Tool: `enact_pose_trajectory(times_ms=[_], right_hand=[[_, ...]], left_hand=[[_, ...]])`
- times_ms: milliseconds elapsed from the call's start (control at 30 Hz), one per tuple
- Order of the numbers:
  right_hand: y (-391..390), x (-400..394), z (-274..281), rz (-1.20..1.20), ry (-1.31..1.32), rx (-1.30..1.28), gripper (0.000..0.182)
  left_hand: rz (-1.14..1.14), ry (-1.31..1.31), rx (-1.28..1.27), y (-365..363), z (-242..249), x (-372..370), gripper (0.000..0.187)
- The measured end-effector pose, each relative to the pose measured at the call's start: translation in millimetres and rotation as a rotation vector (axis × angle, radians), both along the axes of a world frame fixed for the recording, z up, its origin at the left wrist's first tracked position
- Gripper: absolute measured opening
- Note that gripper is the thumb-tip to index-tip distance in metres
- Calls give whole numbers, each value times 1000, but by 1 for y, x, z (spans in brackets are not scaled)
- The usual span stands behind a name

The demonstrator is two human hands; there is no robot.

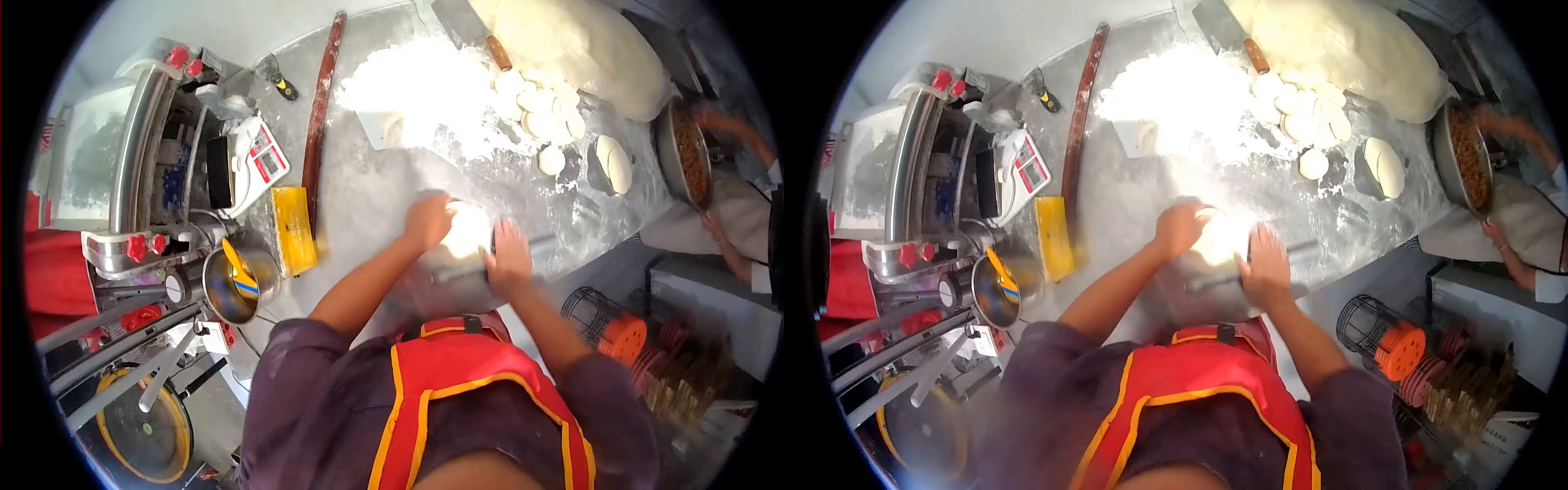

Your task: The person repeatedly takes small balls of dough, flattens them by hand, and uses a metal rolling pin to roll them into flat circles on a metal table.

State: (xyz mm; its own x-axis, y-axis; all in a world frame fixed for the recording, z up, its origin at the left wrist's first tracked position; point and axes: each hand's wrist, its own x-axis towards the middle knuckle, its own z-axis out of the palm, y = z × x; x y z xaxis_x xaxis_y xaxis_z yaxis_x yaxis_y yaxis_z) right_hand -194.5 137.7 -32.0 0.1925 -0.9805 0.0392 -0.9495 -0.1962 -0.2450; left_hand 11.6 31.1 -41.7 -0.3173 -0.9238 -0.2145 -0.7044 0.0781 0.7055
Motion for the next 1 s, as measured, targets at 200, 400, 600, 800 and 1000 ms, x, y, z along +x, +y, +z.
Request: enact_pose_trajectory(times_ms=[200,400,600,800,1000], right_hand=[[-68,16,-13,-86,2,-108,56],[-83,25,0,-12,-65,-90,58],[12,6,2,-17,24,45,57],[-109,39,-2,-43,12,-181,49],[21,5,29,6,8,260,61]], left_hand=[[-120,53,136,1,14,-2,33],[-228,-63,138,-17,37,-14,27],[-38,136,78,22,-25,23,34],[-194,-97,209,-19,18,-15,35],[126,8,89,11,-4,18,37]])
